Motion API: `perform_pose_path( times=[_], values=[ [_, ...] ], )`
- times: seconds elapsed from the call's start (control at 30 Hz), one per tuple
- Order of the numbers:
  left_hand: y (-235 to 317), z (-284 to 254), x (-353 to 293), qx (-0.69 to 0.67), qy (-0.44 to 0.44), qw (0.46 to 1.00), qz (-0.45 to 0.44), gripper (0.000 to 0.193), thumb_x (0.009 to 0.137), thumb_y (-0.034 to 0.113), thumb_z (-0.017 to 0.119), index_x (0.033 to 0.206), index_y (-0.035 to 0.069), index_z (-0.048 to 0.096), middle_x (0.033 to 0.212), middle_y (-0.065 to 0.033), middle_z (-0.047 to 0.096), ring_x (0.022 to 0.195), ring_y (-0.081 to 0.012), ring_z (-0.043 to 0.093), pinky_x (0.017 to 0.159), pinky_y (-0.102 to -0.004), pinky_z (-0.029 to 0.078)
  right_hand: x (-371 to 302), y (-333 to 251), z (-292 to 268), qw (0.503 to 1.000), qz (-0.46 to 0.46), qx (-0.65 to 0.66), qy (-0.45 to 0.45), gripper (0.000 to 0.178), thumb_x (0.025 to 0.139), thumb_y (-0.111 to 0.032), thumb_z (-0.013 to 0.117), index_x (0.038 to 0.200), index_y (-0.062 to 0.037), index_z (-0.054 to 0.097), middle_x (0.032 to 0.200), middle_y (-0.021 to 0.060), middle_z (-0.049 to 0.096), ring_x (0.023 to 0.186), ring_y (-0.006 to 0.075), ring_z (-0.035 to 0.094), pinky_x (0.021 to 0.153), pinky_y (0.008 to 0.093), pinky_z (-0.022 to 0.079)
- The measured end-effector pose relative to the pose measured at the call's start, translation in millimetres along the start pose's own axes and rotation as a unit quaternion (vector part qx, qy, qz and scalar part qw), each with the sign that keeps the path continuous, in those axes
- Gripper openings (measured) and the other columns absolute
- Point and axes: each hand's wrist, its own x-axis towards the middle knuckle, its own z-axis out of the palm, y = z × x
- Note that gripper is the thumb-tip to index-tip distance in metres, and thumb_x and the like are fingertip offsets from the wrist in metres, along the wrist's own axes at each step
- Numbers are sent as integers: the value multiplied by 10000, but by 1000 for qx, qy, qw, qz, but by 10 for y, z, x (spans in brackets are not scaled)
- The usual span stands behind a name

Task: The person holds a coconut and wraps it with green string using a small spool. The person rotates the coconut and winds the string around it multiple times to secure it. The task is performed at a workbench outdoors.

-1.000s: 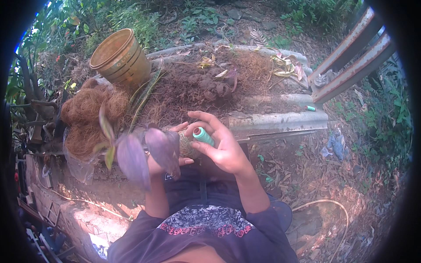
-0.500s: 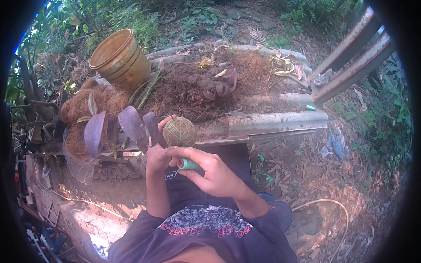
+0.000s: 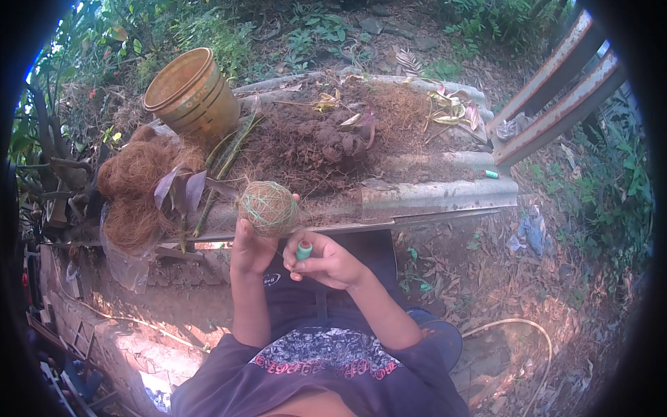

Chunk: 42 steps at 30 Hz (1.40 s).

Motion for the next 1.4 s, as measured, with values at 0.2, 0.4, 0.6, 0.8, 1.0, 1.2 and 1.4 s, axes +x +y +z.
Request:
perform_pose_path(
  times=[0.2, 0.4, 0.6, 0.8, 1.0, 1.2, 1.4],
  values=[
    [68, -2, -57, 40, -60, 996, -55, 866, 618, 352, 826, 1262, -38, 398, 1213, -156, 538, 1118, -226, 546, 967, -359, 436, -11, -302, -104, 987, 60, 106, 103, 509, 843, -9, 550, 1316, -87, 380, 919, 8, 510, 709, 94, 486, 567, 236, 396],
    [179, -45, -43, 81, -97, 987, -96, 805, 574, 222, 833, 1234, -35, 451, 1170, -132, 554, 1088, -201, 554, 958, -345, 436, -20, -566, -33, 991, 55, 74, 92, 418, 851, -65, 534, 1249, -64, 405, 932, 26, 499, 674, 78, 456, 523, 200, 377],
    [161, -25, -63, 110, -68, 986, -105, 750, 586, 141, 812, 1230, -40, 472, 1148, -113, 566, 1057, -191, 564, 948, -336, 435, -52, -749, 182, 990, -20, -67, 123, 309, 925, -139, 503, 1217, -81, 416, 918, 50, 520, 701, 99, 483, 556, 212, 371],
    [186, -50, -32, 149, -101, 977, -116, 754, 591, 93, 800, 1256, -35, 470, 1195, -116, 548, 1097, -185, 540, 976, -342, 408, -25, -773, 448, 944, -71, -291, 138, 327, 946, -147, 484, 1255, -52, 438, 947, 27, 551, 749, 76, 475, 625, 208, 368],
    [209, -9, -23, 175, -119, 971, -107, 753, 615, -2, 785, 1287, -35, 448, 1214, -94, 538, 1132, -178, 509, 983, -339, 398, -14, -752, 560, 930, -59, -318, 174, 324, 941, -94, 485, 1259, -41, 454, 975, 20, 546, 813, 75, 484, 714, 222, 401],
    [76, 149, 22, 135, -34, 986, -89, 684, 706, 44, 759, 1303, -30, 435, 1196, -87, 547, 1097, -145, 521, 966, -309, 411, 32, -562, 633, 906, -91, -376, 175, 295, 921, -55, 500, 1213, -22, 466, 934, 1, 531, 788, 63, 458, 707, 203, 377],
    [62, 157, 15, 21, 7, 994, -109, 628, 783, -23, 636, 1346, -31, 358, 1269, -134, 479, 1164, -183, 492, 972, -316, 417, 93, -581, 437, 899, -141, -346, 228, 265, 924, -85, 520, 1176, -9, 493, 1050, 20, 519, 981, 99, 489, 899, 262, 387]
  ],
)
